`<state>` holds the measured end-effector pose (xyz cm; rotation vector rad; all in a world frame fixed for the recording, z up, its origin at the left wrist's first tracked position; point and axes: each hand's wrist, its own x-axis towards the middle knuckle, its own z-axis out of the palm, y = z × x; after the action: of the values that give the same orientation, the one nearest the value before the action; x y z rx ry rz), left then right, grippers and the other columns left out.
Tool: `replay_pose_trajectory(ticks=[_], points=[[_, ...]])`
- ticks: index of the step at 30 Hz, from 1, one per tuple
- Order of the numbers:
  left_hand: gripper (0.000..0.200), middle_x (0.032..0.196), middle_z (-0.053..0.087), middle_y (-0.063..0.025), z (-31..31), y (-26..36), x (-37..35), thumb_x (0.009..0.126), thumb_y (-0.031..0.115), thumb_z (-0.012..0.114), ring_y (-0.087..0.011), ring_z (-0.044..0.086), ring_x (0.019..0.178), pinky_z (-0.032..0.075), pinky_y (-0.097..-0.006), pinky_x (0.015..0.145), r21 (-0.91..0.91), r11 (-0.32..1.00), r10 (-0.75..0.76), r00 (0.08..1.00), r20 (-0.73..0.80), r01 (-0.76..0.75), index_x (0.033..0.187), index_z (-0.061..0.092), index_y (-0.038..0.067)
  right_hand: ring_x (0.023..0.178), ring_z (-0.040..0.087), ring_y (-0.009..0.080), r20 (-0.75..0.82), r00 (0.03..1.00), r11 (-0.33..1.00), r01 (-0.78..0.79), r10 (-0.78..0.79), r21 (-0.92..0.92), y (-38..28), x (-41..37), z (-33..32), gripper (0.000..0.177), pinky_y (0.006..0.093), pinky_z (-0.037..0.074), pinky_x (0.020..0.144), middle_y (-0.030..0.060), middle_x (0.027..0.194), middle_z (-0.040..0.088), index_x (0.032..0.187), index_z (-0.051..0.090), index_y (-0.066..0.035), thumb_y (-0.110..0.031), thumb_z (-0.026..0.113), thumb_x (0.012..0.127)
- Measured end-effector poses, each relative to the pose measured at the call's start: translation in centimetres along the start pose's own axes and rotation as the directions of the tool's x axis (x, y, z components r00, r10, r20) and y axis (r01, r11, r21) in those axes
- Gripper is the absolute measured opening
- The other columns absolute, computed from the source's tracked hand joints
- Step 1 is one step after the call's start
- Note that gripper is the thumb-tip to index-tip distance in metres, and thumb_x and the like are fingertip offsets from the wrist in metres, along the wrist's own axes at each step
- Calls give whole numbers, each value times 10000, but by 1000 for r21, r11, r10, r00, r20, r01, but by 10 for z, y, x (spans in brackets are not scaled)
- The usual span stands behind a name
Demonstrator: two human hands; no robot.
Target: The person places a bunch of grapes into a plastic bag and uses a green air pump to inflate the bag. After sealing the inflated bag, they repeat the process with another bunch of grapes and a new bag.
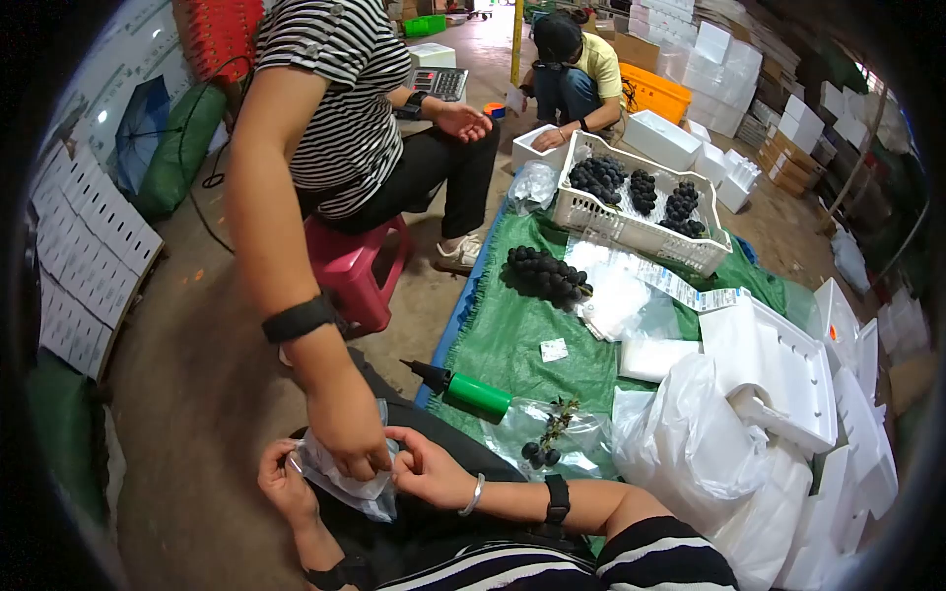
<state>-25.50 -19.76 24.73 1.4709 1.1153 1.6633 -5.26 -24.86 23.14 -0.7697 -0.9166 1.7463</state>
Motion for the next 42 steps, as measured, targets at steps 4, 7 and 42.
replay_pose_trajectory(ticks=[4,7,42], points=[[93,851,564,-93,-20,-5,-18,770,-82,494,-152,536,801,421,-242,762,58,998,-15,1000,2,15,823,545,-26,617,446,52,-18,1000,976,-10,7,-217,18,1,7,434,198,391,575,-18,695,457,1179,365,-16,-34,518,773],[132,853,554,-94,-22,-6,-28,747,-114,478,-152,536,803,424,-245,756,98,995,-29,995,93,20,820,540,-23,582,432,57,-30,994,988,-110,107,-107,31,5,-9,377,202,388,562,-20,663,448,1117,389,-17,-44,531,769],[473,964,497,-103,-34,-13,-81,692,-25,616,-172,525,848,451,-272,719,76,929,-369,906,208,361,1116,406,-17,968,510,369,-380,923,-195,-385,-61,-902,66,111,-169,622,444,452,768,208,1063,506,1243,362,-103,-332,635,734]])
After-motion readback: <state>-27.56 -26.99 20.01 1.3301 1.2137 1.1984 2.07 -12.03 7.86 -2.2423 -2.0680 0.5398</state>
